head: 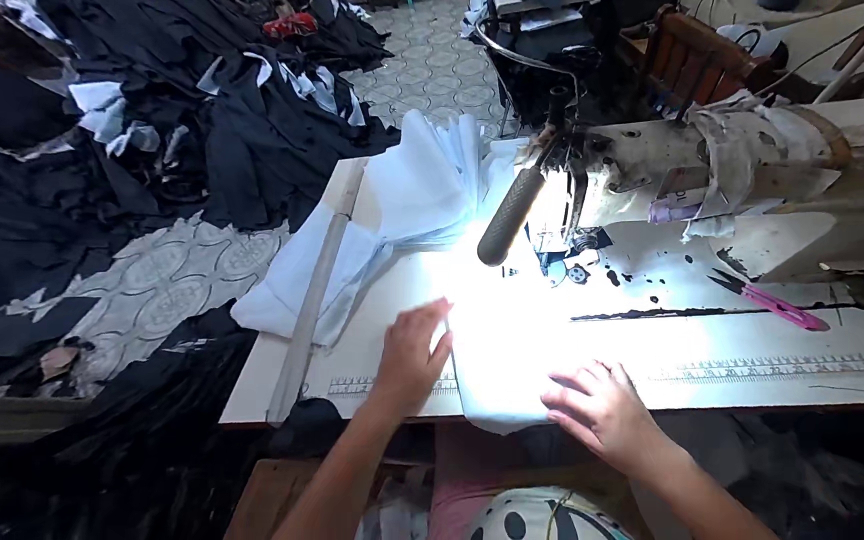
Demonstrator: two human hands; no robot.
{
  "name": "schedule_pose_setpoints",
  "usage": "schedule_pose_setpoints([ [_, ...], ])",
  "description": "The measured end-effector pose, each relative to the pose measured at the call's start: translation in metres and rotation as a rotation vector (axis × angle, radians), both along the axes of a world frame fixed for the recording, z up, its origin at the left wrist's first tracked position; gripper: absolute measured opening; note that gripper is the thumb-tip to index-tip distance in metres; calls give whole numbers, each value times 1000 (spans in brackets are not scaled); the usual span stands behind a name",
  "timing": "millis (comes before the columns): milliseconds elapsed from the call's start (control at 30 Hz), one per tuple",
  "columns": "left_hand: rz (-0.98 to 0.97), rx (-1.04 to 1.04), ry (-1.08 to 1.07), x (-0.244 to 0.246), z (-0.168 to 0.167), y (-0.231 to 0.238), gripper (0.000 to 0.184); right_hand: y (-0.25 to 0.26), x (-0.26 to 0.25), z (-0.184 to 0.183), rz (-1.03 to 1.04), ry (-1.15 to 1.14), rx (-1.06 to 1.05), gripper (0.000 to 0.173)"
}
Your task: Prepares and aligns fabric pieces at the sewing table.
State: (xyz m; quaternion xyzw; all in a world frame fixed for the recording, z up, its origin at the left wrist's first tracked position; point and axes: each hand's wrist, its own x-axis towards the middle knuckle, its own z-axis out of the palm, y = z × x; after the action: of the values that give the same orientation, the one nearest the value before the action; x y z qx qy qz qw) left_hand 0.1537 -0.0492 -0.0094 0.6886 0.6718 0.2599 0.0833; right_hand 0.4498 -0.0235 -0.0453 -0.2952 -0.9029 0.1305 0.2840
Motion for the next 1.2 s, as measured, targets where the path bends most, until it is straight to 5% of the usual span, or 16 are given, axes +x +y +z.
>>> schedule_pose_setpoints([
  [67,42,-229,-87,-16,12,36,71,4,-5,0,-7,22,14,29],
  [100,17,-297,-155,-23,13,50,71,4,-7,-1,-26,32,6,29],
  [167,-129,-261,-265,-33,10,62,45,2,-9,-3,-130,61,11,32],
  [233,-301,-154,-353,-43,5,59,18,-2,-11,-5,-311,83,64,53],
  [300,-381,-91,-422,-58,-8,50,10,-3,-13,-5,-399,77,65,69],
  [333,-400,-64,-425,-66,-15,45,12,-2,-13,-5,-387,88,67,62],
  [433,-325,19,-199,-67,-25,25,24,1,-9,-9,-262,71,104,26],
  [567,-32,47,200,-17,1,2,31,0,-8,-15,-193,-51,242,38],
  [700,-177,78,213,72,-21,8,67,1,-2,-7,-99,-9,191,49],
  [800,-345,3,167,84,-44,10,75,14,59,23,-172,187,93,39],
  [900,-496,-79,159,61,-39,14,78,15,175,71,-530,300,2,22],
  [1000,-561,-170,152,49,-36,18,79,-17,272,71,-1020,230,-434,27],
  [1100,-579,-175,170,48,-37,28,82,-71,325,-19,-1254,-1,-1097,33],
  [1200,-579,-125,144,50,-42,33,78,-127,311,-104,-1338,-385,-1323,62],
])
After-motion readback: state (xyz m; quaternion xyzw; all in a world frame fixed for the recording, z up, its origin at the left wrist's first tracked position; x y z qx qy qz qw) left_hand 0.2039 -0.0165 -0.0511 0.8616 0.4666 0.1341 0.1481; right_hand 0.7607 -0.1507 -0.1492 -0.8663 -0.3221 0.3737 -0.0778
